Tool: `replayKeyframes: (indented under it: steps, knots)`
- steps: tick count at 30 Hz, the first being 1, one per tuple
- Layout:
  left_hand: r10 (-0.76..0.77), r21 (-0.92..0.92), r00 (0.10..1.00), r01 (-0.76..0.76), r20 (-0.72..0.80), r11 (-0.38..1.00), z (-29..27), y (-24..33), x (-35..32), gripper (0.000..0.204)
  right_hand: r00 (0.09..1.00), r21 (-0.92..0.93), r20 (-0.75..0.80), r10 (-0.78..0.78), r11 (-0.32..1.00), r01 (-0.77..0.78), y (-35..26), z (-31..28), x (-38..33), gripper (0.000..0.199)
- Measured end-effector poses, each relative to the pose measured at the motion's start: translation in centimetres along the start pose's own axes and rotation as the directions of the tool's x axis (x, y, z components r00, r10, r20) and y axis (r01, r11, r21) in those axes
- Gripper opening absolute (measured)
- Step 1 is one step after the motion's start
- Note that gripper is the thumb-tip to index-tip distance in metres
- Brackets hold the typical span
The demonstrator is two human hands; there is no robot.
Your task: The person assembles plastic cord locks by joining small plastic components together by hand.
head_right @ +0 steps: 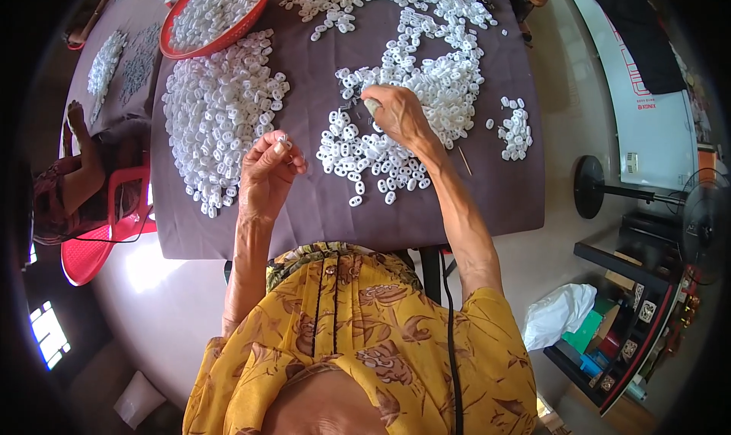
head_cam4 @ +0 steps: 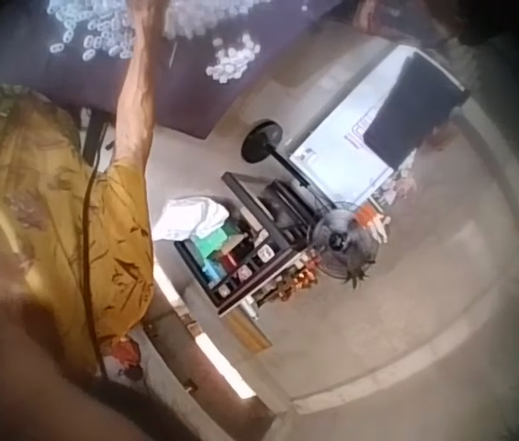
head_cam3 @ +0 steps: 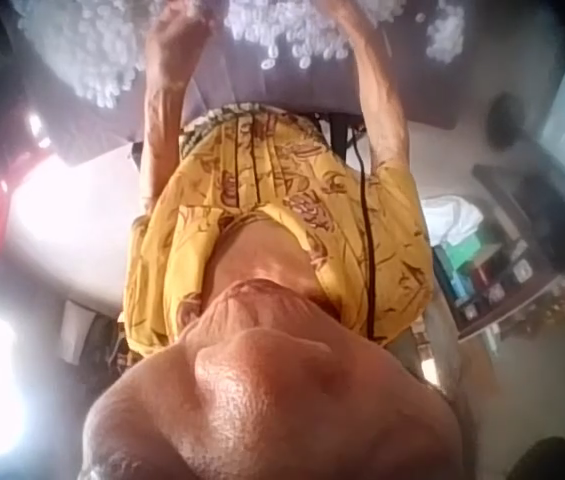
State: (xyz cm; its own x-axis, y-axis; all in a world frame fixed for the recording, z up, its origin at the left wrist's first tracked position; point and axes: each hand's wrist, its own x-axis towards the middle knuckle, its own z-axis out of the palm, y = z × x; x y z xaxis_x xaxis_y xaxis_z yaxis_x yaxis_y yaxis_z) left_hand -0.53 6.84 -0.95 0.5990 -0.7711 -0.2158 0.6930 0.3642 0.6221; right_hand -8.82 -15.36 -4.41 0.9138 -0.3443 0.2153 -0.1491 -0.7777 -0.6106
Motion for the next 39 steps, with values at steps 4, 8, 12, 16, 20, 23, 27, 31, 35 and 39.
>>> replayKeyframes:
  steps: [4,8,12,16,20,23,27,31,35,39]
  knots:
    - [0.008,0.001,1.0,-0.008,-0.008,1.0,-0.5,0.0,0.0,0.007,0.996,-0.038,-0.01,-0.086,0.996,0.086,0.9,1.5,1.7,0.033]
    - [0.011,0.034,0.999,-0.009,-0.049,0.999,-0.6,0.0,0.0,0.008,0.988,-0.2,0.104,-0.112,0.971,0.131,0.9,2.5,2.8,0.03]
    - [0.015,0.094,0.998,-0.01,-0.055,0.996,-0.3,-0.2,0.4,0.009,0.974,-0.212,0.124,-0.187,0.954,0.21,0.8,2.7,3.2,0.028]
    - [-0.002,0.131,0.997,0.011,-0.074,0.991,-0.6,-0.3,0.6,0.009,0.975,-0.205,0.113,-0.189,0.956,0.209,1.1,2.9,3.3,0.023]
    - [-0.008,0.139,0.995,0.023,-0.103,0.99,-1.0,-0.4,0.6,0.01,0.97,-0.259,0.185,-0.159,0.944,0.205,0.7,2.7,3.7,0.022]
    - [-0.013,0.143,0.993,0.03,-0.118,0.989,-1.4,-0.3,0.7,0.011,0.967,-0.236,0.179,-0.179,0.947,0.219,1.0,2.6,3.6,0.02]
    - [0.0,0.162,0.991,0.021,-0.13,0.986,-2.0,0.1,0.8,0.01,0.979,-0.131,0.133,-0.157,0.976,0.174,1.0,2.3,3.5,0.016]
    - [0.016,0.159,0.985,0.012,-0.171,0.987,-3.2,0.7,0.7,0.014,0.968,0.064,0.216,0.128,0.987,-0.145,-0.8,1.0,3.4,0.014]
    - [0.02,0.183,0.987,0.01,-0.16,0.983,-4.0,1.5,1.0,0.014,0.859,0.421,0.381,0.342,0.763,-0.49,-1.8,-0.2,3.2,0.013]
    - [0.033,0.196,0.989,-0.005,-0.141,0.981,-3.6,2.4,1.7,0.015,0.876,0.701,0.364,0.318,0.525,-0.482,-1.9,-0.3,3.2,0.017]
